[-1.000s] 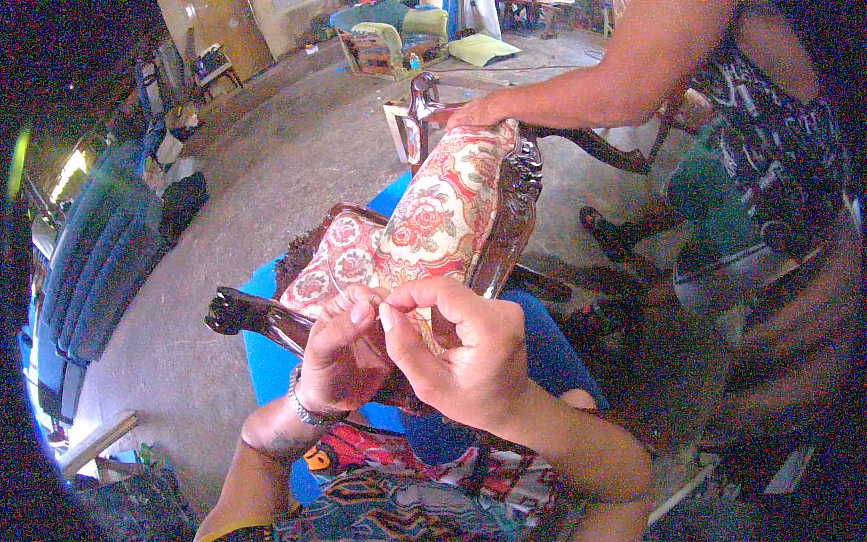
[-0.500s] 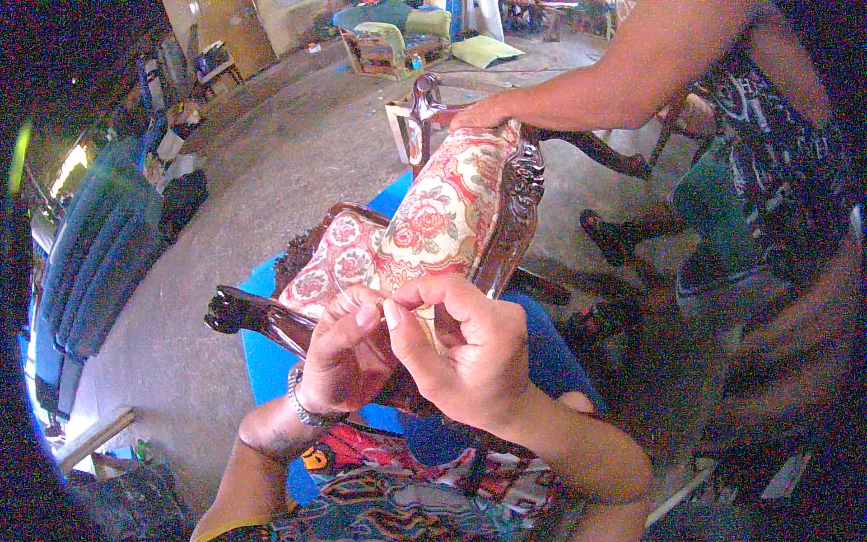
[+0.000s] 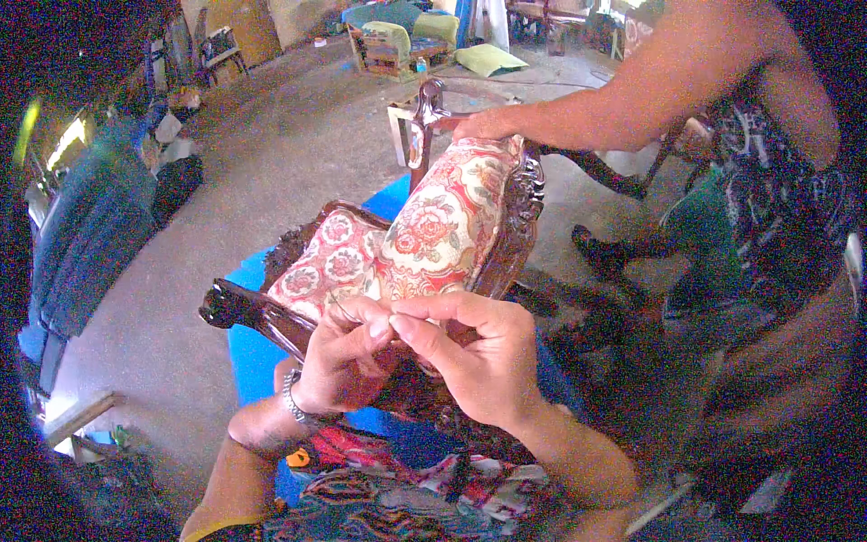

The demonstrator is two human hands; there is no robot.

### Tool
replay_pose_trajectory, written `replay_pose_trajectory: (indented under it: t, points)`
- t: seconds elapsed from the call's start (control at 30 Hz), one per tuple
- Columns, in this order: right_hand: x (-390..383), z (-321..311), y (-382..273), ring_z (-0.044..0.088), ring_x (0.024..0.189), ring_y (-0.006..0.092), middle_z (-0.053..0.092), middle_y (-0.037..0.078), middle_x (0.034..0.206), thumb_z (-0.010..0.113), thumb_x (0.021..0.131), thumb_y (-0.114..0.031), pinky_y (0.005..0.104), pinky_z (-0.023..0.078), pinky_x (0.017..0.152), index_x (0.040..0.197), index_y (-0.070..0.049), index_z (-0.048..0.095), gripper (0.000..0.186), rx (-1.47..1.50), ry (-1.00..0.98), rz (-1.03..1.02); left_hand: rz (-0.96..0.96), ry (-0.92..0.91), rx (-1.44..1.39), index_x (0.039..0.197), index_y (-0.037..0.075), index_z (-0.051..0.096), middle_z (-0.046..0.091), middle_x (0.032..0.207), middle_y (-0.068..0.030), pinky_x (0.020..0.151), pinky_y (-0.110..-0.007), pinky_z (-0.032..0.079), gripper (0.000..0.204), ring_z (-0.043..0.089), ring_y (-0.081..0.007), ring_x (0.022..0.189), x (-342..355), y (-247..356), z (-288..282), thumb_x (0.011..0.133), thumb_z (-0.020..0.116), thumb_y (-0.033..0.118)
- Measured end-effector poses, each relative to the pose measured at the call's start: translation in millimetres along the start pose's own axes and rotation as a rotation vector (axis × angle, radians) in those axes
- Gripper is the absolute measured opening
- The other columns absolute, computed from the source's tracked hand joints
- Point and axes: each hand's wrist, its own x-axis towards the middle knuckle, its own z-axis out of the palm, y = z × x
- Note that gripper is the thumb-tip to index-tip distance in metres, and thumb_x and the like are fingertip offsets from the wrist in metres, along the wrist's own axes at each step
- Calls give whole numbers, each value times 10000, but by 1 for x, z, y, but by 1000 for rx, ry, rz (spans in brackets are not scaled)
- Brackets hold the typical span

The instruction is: The person upholsters a wooden chair by sewing fabric along the frame with a curved needle and thread, using pliers to trim and pull the thread, and hand-stitching the cushion into place.

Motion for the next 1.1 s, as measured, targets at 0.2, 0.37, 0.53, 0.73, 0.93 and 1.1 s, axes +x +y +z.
replay_pose_trajectory:
  t: [0.2, 0.37, 0.53, 0.73, 0.93, 1.1]
  points:
    - [-1, -7, -7, 574, 624, 57, 648, 33, 722, 669, 837, -62, 192, 464, 561, 903, 9, 663, 97, 161, -104, 155, -123, -32, 90, 946, -6, 652, 672, 903, -145, 753, -324, 525, 106, 647, -193, 796, -2, 6, 2, 880, 610, 66]
    - [-11, 4, -1, 541, 646, 36, 627, 12, 741, 657, 830, -81, 192, 447, 573, 870, 7, 620, 104, -28, 58, -14, 64, 57, 353, 920, -11, 643, 654, 852, -64, 707, -237, 486, 109, 594, -96, 769, -6, 0, 11, 909, 586, 81]
    - [-14, 3, -5, 463, 589, 26, 581, -18, 711, 641, 817, -62, 193, 379, 514, 821, -12, 605, 62, -86, 116, -25, 222, 5, 873, 825, 7, 604, 606, 777, -52, 608, -254, 444, 53, 555, -101, 698, -7, 4, 22, 848, 640, 37]
    - [0, -13, 2, 474, 688, 79, 524, 14, 764, 592, 858, -81, 231, 395, 630, 841, -22, 566, 67, -332, 135, -135, 273, -113, 1079, 812, 22, 615, 597, 867, -96, 735, -342, 473, 66, 586, -254, 810, -7, 8, 24, 782, 674, 17]
    - [7, -32, 17, 522, 782, 180, 527, 76, 823, 577, 881, -119, 292, 428, 720, 893, -24, 541, 103, -524, 261, -9, 605, -252, 1032, 759, 68, 631, 589, 1108, -173, 973, -503, 385, 70, 476, -425, 1170, -16, 9, 12, 749, 690, 104]
    - [-8, -32, 15, 587, 817, 332, 562, 153, 847, 612, 826, -115, 391, 471, 723, 869, -37, 562, 102, -608, -111, 84, 370, -463, 366, 840, 77, 460, 635, 858, -187, 966, -541, 382, 88, 570, -387, 1055, -16, -8, 25, 900, 516, 107]
